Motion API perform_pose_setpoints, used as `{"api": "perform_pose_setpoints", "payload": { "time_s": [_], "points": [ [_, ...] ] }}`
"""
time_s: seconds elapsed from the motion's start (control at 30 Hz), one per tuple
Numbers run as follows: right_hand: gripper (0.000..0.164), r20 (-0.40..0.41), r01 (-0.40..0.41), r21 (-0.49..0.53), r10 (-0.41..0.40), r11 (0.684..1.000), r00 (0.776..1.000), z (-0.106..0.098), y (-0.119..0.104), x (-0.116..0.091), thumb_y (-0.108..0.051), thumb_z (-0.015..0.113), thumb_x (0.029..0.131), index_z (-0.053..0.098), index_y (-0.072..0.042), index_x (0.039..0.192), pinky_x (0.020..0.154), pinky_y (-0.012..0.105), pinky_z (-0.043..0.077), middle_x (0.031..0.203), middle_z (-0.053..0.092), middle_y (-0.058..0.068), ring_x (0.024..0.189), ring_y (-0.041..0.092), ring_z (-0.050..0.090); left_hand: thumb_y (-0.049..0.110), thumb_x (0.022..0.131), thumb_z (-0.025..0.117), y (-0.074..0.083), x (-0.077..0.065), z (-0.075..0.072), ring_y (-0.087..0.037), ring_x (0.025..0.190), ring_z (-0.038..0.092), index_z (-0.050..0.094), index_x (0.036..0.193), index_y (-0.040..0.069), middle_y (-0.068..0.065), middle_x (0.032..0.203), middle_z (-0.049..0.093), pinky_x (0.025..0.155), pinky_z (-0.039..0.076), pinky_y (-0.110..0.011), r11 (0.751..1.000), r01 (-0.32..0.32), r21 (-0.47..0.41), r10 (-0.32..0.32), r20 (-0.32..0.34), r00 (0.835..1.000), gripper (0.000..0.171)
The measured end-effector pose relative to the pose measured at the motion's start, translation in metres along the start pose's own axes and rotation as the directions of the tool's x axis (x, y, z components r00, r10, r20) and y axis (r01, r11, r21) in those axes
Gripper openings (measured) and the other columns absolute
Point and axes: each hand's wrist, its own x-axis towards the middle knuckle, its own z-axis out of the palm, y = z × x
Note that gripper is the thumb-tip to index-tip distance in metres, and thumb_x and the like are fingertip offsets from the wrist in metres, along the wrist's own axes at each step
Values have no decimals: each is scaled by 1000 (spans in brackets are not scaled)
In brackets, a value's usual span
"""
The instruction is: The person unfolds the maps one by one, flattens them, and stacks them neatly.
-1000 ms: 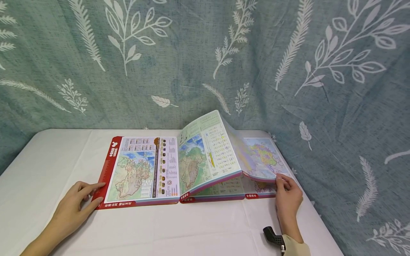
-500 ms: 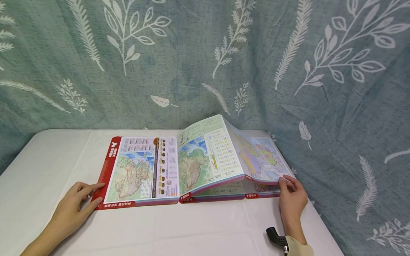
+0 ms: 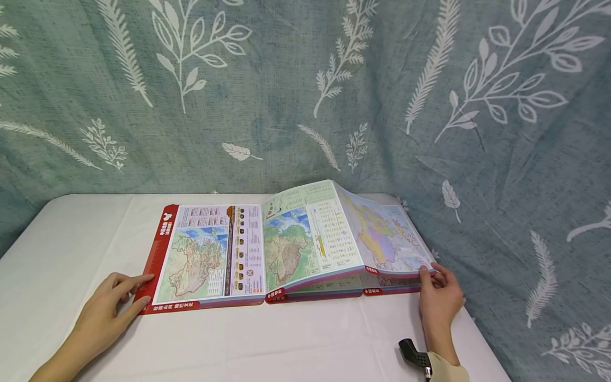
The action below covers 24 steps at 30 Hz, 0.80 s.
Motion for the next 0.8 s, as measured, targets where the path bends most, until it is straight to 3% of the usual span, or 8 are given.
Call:
{"api": "perform_pose_setpoints", "payload": {
  "time_s": [0.2,0.47,0.8],
  "points": [
    [47,-30,2,-13,-2,1000,1000,-1,-1,1,-35,71,99,68,-8,137,79,18,34,91,59,-18,78,-9,49,11,81,89,0,0,-1,-8,85,40,75,127,12,2,96,52,66,36,-25,1000,2,1,-2,1,1000,48],
    [52,-36,-17,-49,15,999,999,-4,1,4,-29,72,99,61,-5,144,69,8,36,114,65,11,78,-11,45,10,81,89,1,1,-2,-9,85,40,75,127,12,1,97,53,65,36,-26,1000,6,1,-6,1,1000,48],
    [51,-56,-13,-74,9,997,998,-7,5,6,-13,70,96,59,-2,145,83,18,30,119,65,17,81,-7,45,11,81,89,1,0,-3,-8,84,40,75,126,12,1,96,52,66,34,-26,1000,2,-6,-2,5,1000,47]
  ]
}}
